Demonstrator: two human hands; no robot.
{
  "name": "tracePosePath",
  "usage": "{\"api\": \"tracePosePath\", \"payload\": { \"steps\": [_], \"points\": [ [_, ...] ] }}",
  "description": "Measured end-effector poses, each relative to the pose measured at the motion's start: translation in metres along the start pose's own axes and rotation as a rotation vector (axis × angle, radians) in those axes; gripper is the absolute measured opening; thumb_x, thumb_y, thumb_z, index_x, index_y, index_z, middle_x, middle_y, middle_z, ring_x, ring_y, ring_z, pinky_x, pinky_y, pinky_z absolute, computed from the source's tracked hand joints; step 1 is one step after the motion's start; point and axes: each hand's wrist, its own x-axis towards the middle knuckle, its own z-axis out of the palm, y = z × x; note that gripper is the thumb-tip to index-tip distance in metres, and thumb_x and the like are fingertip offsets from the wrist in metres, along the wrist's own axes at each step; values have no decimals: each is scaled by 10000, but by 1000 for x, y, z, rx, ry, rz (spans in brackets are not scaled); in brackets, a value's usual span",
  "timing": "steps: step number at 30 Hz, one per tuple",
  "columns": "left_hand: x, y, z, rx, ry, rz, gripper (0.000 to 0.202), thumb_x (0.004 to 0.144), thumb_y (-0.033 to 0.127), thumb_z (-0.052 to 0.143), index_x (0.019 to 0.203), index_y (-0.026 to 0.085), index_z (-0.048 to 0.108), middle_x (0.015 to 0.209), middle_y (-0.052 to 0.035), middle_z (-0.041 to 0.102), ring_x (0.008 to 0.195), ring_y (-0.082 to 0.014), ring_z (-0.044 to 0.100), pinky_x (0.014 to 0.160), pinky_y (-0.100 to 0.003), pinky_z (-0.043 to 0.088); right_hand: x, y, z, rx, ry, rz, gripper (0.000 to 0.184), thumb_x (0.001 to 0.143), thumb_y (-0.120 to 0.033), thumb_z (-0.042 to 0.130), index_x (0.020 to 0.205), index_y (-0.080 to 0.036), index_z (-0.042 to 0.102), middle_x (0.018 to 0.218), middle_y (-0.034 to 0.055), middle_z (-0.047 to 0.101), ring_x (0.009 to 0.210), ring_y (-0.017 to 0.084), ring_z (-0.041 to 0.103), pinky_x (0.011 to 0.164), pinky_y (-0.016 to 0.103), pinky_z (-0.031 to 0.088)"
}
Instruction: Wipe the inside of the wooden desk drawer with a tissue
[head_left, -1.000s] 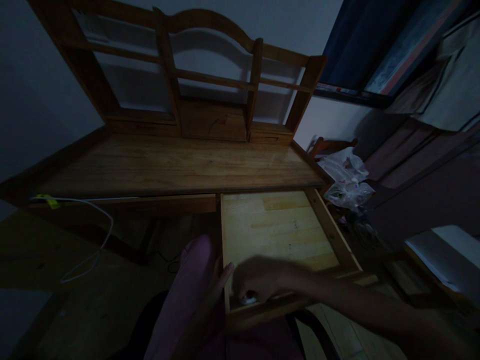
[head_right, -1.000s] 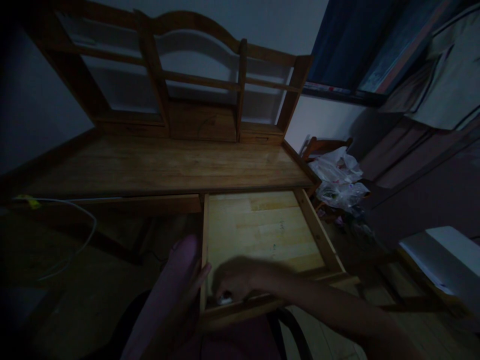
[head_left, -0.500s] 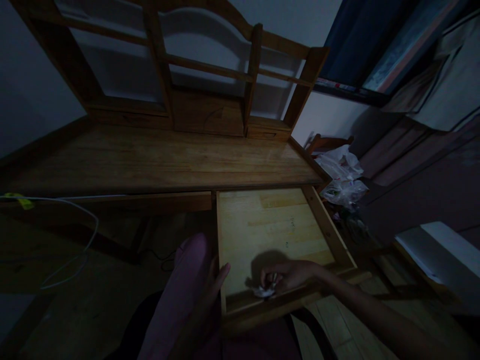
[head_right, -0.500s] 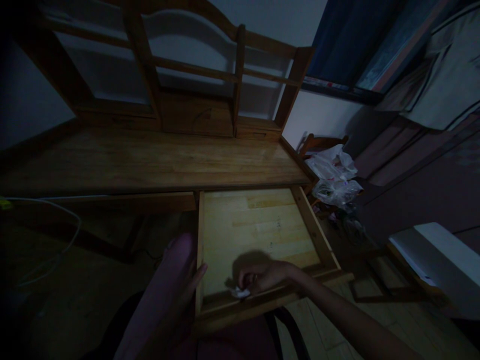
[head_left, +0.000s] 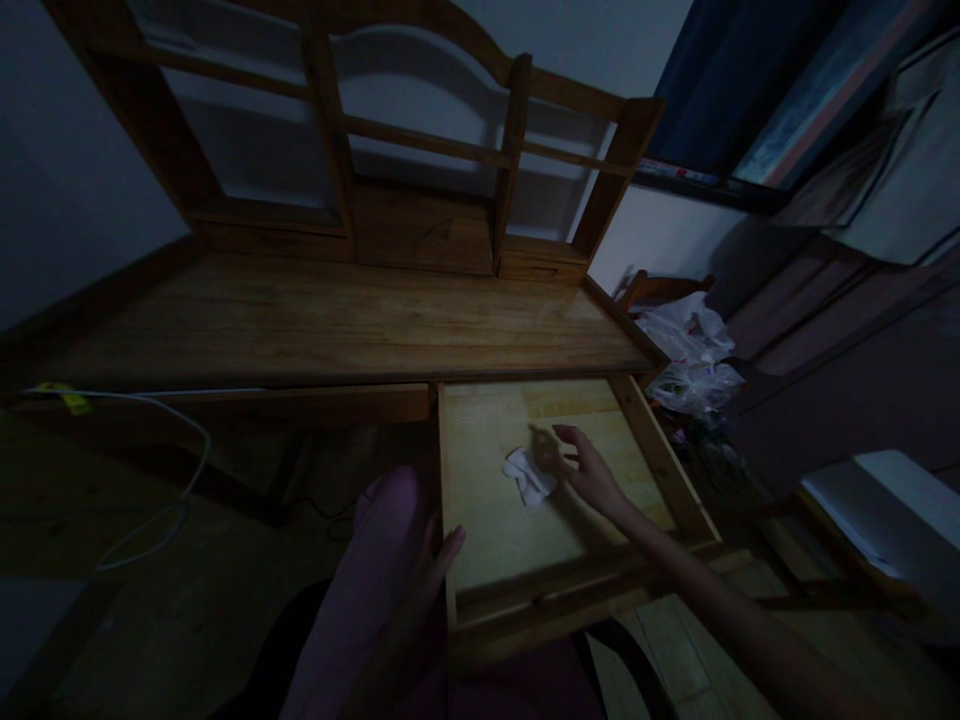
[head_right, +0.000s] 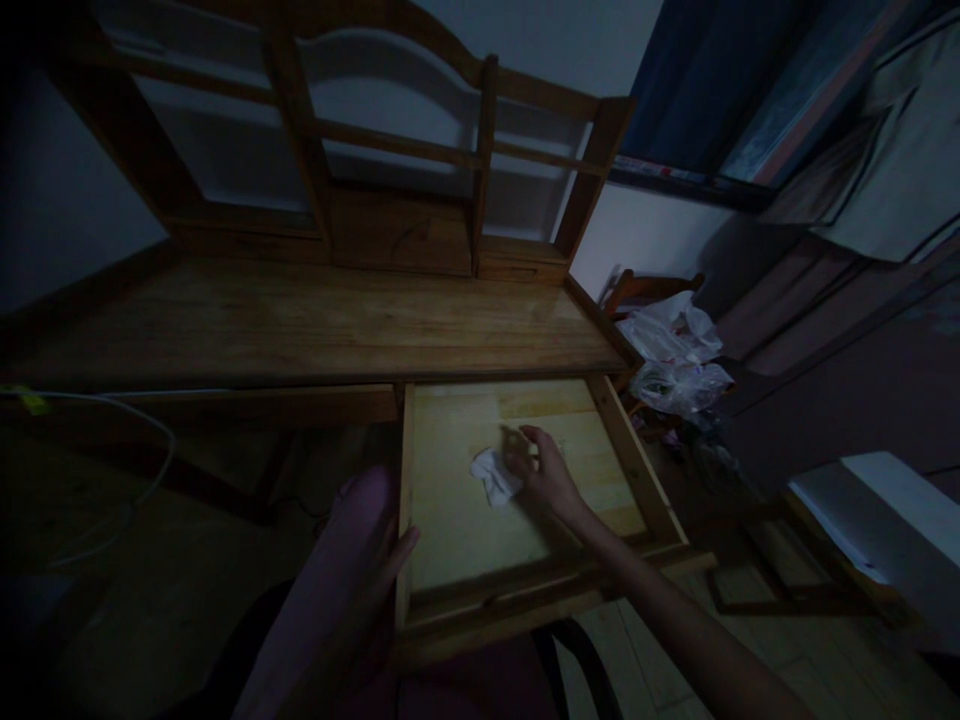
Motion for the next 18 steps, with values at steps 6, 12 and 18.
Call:
{"api": "tracePosePath", "payload": {
  "steps": [6, 12, 18],
  "points": [
    [-6, 7, 3, -52, -35, -34, 551, 803, 589, 719, 1271, 301, 672, 1596, -25, 511, 1578, -302, 261, 1247, -391, 366, -10, 8, 2, -306, 64, -184, 476, 902, -428, 664, 1315, -222, 549, 1262, 142, 617, 1183, 291, 600, 1022, 477, 506],
    [-9, 6, 1, -47, -33, -23, 561, 777, 625, 723, 1224, 287, 692, 1594, -27, 513, 1580, -285, 264, 1264, -364, 329, -15, 1, 20, -413, -144, -105, 357, 888, -338, 660, 1225, -221, 653, 1203, 132, 655, 1063, 258, 647, 922, 388, 526],
    [3, -1, 0, -24, -6, -23, 547, 736, 611, 762, 1162, 272, 706, 1611, -53, 485, 1601, -309, 182, 1286, -417, 284, -3, 14, 14, -249, -137, 46, 211, 857, -295, 578, 995, -196, 703, 951, 93, 746, 845, 231, 682, 764, 333, 499]
  ]
}}
